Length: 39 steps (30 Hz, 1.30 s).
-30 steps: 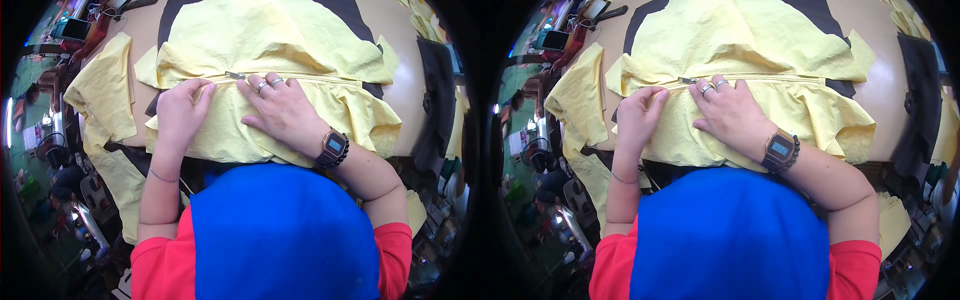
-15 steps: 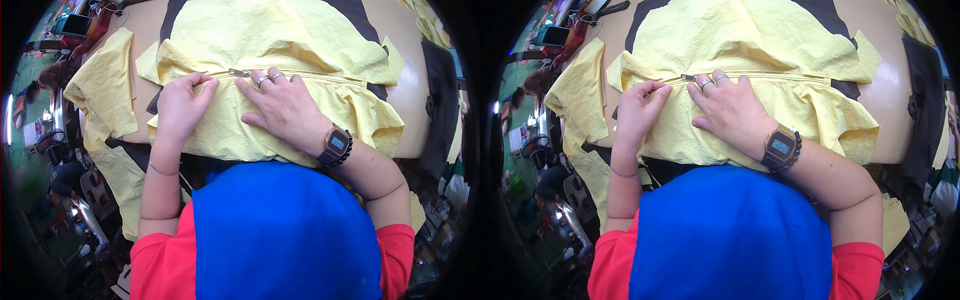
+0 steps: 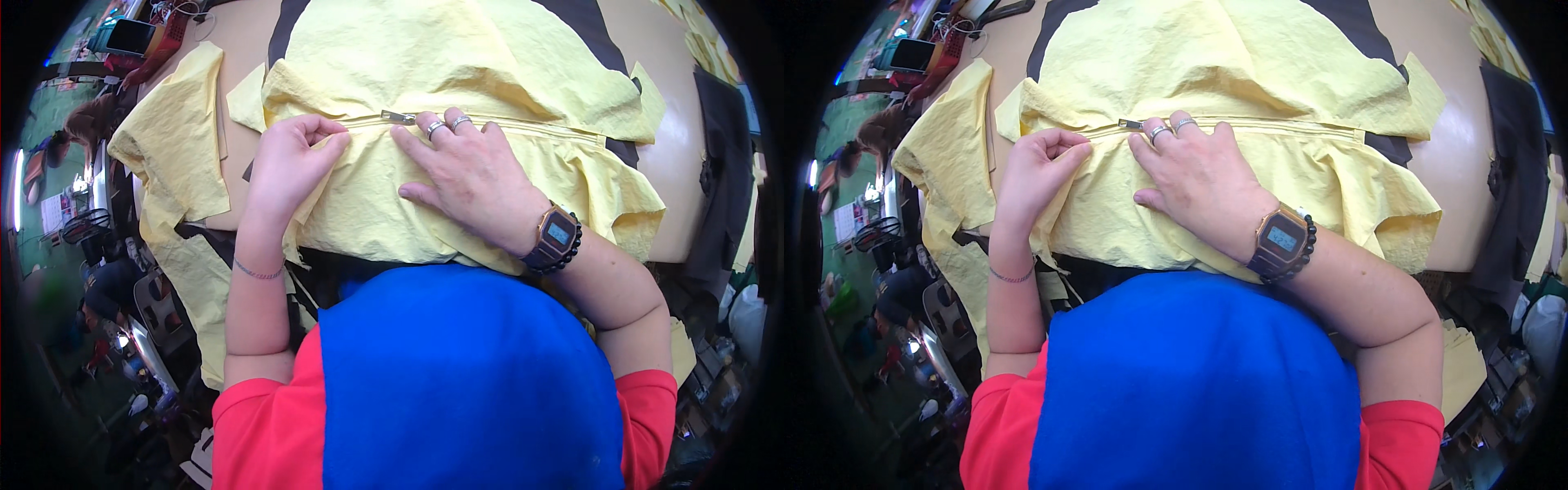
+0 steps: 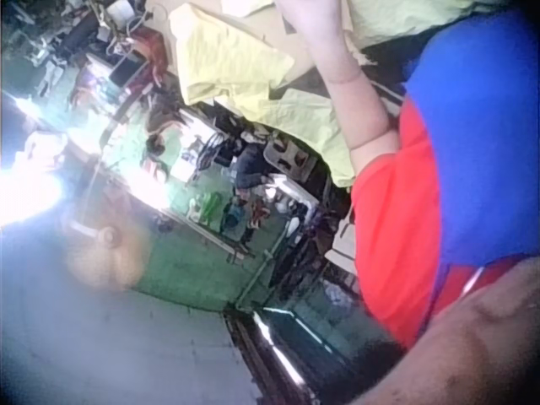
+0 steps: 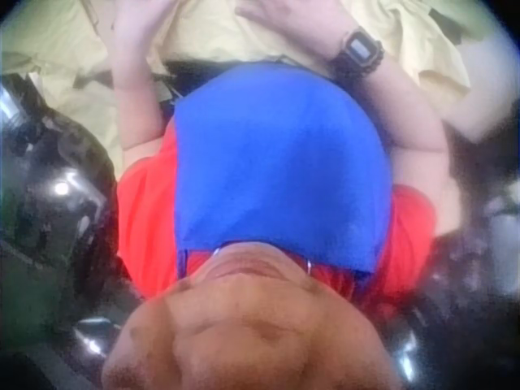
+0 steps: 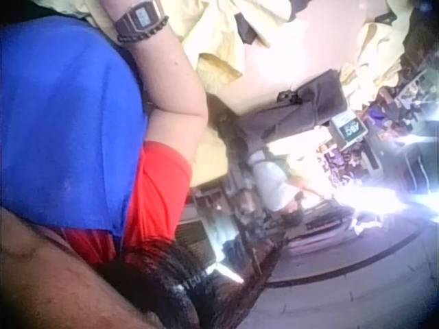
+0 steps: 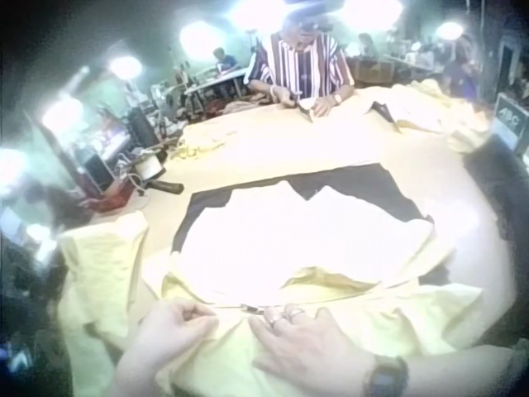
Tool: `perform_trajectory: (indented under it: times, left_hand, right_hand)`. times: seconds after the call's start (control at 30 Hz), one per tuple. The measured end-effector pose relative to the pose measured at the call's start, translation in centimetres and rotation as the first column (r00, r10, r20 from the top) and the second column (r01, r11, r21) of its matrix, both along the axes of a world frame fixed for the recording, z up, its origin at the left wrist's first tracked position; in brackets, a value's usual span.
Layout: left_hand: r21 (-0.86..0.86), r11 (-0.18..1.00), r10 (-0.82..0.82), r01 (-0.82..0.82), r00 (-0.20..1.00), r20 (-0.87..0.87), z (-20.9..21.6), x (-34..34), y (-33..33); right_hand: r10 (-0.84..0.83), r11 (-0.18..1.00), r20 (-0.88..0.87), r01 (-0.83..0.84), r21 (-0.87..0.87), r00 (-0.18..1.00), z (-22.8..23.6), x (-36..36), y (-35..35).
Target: The person aligns, folds, and presses yellow fabric pieces onto zippered base panels by hand, smoothing the material along the zipper edges.
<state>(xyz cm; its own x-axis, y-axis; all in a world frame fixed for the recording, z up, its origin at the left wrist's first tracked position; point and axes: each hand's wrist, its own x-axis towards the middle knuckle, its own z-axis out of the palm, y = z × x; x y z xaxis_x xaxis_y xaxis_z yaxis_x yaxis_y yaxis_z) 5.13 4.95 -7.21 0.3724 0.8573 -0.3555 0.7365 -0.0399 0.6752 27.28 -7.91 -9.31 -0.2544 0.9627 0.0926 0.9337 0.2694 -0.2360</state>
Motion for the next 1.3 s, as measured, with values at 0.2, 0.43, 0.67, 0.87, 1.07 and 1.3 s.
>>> perform_trajectory:
  times: [0.2, 0.43, 0.67, 0.87, 1.07, 1.3]
  left_hand:
    - [0.018, 0.998, 0.056, -0.057, 0.998, 0.038, -0.9, 0.1, 0.2]
    - [0.046, 0.995, 0.088, -0.089, 0.996, 0.025, -1.5, 0.3, 0.0]
    - [0.070, 0.993, 0.092, -0.093, 0.996, 0.015, -1.8, 0.3, -0.1]
    - [0.006, 0.998, 0.066, -0.066, 0.996, 0.068, -1.0, -0.9, 0.1]
    - [-0.008, 0.999, 0.035, -0.035, 0.997, 0.073, -0.4, -3.0, 0.7]
    - [0.228, 0.970, -0.065, 0.089, 0.992, -0.111, 0.6, -2.1, 0.5]
  right_hand:
    - [0.001, 1.000, 0.020, 0.000, -0.015, 1.000, 0.1, -0.1, 0.1]
    - [-0.004, 1.000, -0.003, 0.004, 0.005, 1.000, 0.1, -0.3, 0.4]
    - [0.034, 0.999, -0.032, -0.033, 0.030, 0.999, -0.5, -2.0, 1.7]
    - [0.017, 1.000, -0.058, -0.016, 0.022, 0.998, -0.6, -2.0, 1.9]
    - [0.029, 1.000, -0.052, -0.029, 0.000, 0.998, 0.0, -2.1, 1.9]
    - [0.036, 0.998, -0.051, -0.038, -0.042, 0.998, 0.4, -1.9, 2.1]
